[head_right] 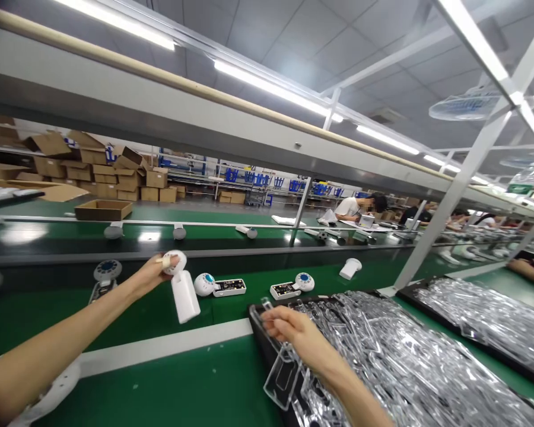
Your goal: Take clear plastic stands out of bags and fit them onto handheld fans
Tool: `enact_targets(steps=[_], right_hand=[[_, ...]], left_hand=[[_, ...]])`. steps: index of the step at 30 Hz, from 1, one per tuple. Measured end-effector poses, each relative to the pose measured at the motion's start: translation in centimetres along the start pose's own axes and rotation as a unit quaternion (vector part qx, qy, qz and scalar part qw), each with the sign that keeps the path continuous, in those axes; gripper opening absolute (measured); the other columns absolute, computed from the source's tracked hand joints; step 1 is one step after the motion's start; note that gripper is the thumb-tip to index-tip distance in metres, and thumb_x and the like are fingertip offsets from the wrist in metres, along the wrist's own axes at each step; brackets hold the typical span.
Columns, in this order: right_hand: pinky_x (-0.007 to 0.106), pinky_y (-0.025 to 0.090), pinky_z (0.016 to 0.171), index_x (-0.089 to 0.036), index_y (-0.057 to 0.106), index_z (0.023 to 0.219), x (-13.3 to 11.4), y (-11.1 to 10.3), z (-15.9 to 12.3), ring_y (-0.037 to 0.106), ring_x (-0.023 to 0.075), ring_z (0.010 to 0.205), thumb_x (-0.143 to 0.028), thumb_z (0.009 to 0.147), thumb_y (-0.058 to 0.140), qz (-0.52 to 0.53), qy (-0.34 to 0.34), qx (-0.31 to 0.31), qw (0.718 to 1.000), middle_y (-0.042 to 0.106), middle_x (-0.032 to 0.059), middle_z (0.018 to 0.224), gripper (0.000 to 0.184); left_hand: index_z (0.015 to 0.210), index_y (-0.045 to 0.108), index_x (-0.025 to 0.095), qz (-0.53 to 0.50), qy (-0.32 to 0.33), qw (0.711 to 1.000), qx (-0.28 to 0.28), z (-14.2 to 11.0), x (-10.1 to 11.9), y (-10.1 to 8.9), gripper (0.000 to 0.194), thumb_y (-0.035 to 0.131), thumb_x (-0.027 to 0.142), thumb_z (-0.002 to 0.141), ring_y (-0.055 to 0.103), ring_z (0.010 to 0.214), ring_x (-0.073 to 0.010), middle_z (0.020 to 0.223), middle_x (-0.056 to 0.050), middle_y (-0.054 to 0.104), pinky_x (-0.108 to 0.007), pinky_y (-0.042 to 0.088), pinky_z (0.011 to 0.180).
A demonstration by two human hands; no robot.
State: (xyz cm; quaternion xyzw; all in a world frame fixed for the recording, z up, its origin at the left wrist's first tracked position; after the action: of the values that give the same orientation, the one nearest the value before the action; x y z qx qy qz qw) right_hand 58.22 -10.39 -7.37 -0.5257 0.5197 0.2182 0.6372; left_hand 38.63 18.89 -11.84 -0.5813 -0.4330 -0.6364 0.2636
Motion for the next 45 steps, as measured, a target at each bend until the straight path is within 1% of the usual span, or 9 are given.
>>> enact_targets(steps=[5,9,12,17,25,30,37,40,45], right_hand=[[0.023,0.034,0.049,-0.019,0.059,0.094,-4.5,6.9,0.7,0.038,0.0081,0.049,-0.047,0.076,0.056,0.208,-0.043,-0.004,0.977,0.047,-0.0054,0.059,0.034],[0.018,0.022,0.041,-0.020,0.051,0.104,-6.5,12.0,-0.2,0.022,0.0053,0.044,-0.064,0.078,0.047,0.329,-0.030,-0.030,0.943,0.033,-0.0087,0.061,0.051],[0.020,0.031,0.044,-0.024,0.043,0.120,-8.2,14.8,-1.7,0.034,0.0077,0.049,-0.061,0.080,0.047,0.241,-0.091,0.002,0.966,0.036,-0.0068,0.067,0.055],[0.035,0.047,0.072,-0.029,0.033,0.137,-10.2,17.2,-4.0,0.054,0.0211,0.086,-0.053,0.088,0.036,0.002,-0.178,0.117,0.977,0.048,0.0057,0.101,0.055],[0.047,0.049,0.074,-0.031,0.023,0.142,-9.8,18.7,-4.4,0.054,0.0311,0.100,-0.057,0.089,0.025,-0.087,-0.185,0.225,0.953,0.048,0.0113,0.111,0.060],[0.045,0.040,0.096,-0.034,0.000,0.144,-8.6,19.8,-5.6,0.034,0.0270,0.130,-0.044,0.093,0.029,0.000,-0.209,0.127,0.970,0.031,0.0040,0.145,0.060],[0.040,0.047,0.087,-0.037,0.005,0.143,-8.2,18.7,-6.4,0.055,0.0253,0.111,-0.031,0.085,0.047,0.025,-0.139,0.024,0.990,0.042,0.0008,0.140,0.072],[0.039,0.040,0.097,-0.036,0.005,0.144,-8.4,18.2,-6.0,0.042,0.0224,0.124,-0.031,0.088,0.043,0.050,-0.160,0.005,0.986,0.037,-0.0004,0.143,0.068],[0.043,0.036,0.099,-0.035,0.004,0.144,-8.3,16.8,-5.4,0.036,0.0236,0.127,-0.029,0.090,0.038,0.001,-0.179,0.038,0.983,0.039,0.0038,0.139,0.064]], left_hand=[[0.096,0.059,0.017,-0.189,0.058,0.974,-0.114,-5.3,6.1,2.4,0.041,0.074,0.028,0.060,0.060,0.087,-0.0214,0.101,-0.008,0.063,-0.035,0.050,0.080],[0.107,0.056,0.010,-0.405,0.004,0.895,-0.187,-9.9,6.9,3.7,0.045,0.064,0.037,0.072,0.062,0.080,-0.0211,0.097,-0.013,0.064,-0.037,0.051,0.076],[0.107,0.057,0.008,-0.476,0.003,0.860,-0.187,-12.1,6.4,4.0,0.053,0.055,0.051,0.077,0.062,0.072,-0.0190,0.093,-0.012,0.064,-0.038,0.053,0.073],[0.101,0.062,0.015,-0.485,0.023,0.846,-0.221,-13.9,5.9,4.9,0.049,0.053,0.057,0.077,0.061,0.070,-0.0177,0.093,-0.010,0.065,-0.041,0.051,0.079],[0.105,0.060,0.019,-0.471,0.068,0.846,-0.240,-15.3,6.5,5.1,0.045,0.058,0.052,0.075,0.061,0.076,-0.0188,0.093,-0.008,0.063,-0.046,0.049,0.084],[0.111,0.058,0.017,-0.470,0.069,0.848,-0.235,-15.8,6.8,5.1,0.050,0.057,0.052,0.076,0.061,0.075,-0.0195,0.094,-0.011,0.063,-0.047,0.049,0.084],[0.113,0.058,0.013,-0.452,0.082,0.873,-0.163,-15.7,6.4,5.1,0.052,0.057,0.050,0.076,0.064,0.070,-0.0208,0.089,-0.011,0.067,-0.045,0.051,0.081],[0.109,0.060,0.012,-0.426,0.108,0.885,-0.151,-15.8,6.9,5.3,0.053,0.062,0.051,0.072,0.065,0.075,-0.0230,0.091,-0.013,0.068,-0.043,0.051,0.080],[0.104,0.064,0.015,-0.255,0.058,0.958,-0.118,-16.5,5.3,4.9,0.058,0.079,0.044,0.056,0.064,0.088,-0.0260,0.099,-0.012,0.068,-0.029,0.052,0.068]])
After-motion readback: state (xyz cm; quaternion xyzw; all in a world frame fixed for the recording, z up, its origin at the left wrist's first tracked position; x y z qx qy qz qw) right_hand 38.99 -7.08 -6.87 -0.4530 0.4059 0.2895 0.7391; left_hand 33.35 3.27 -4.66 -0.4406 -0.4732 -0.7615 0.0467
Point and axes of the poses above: each hand's wrist, its own z-axis towards the middle knuckle, its own y-axis out of the palm, x = y × z, the point moved 6 cm from there along z, towards the middle knuckle
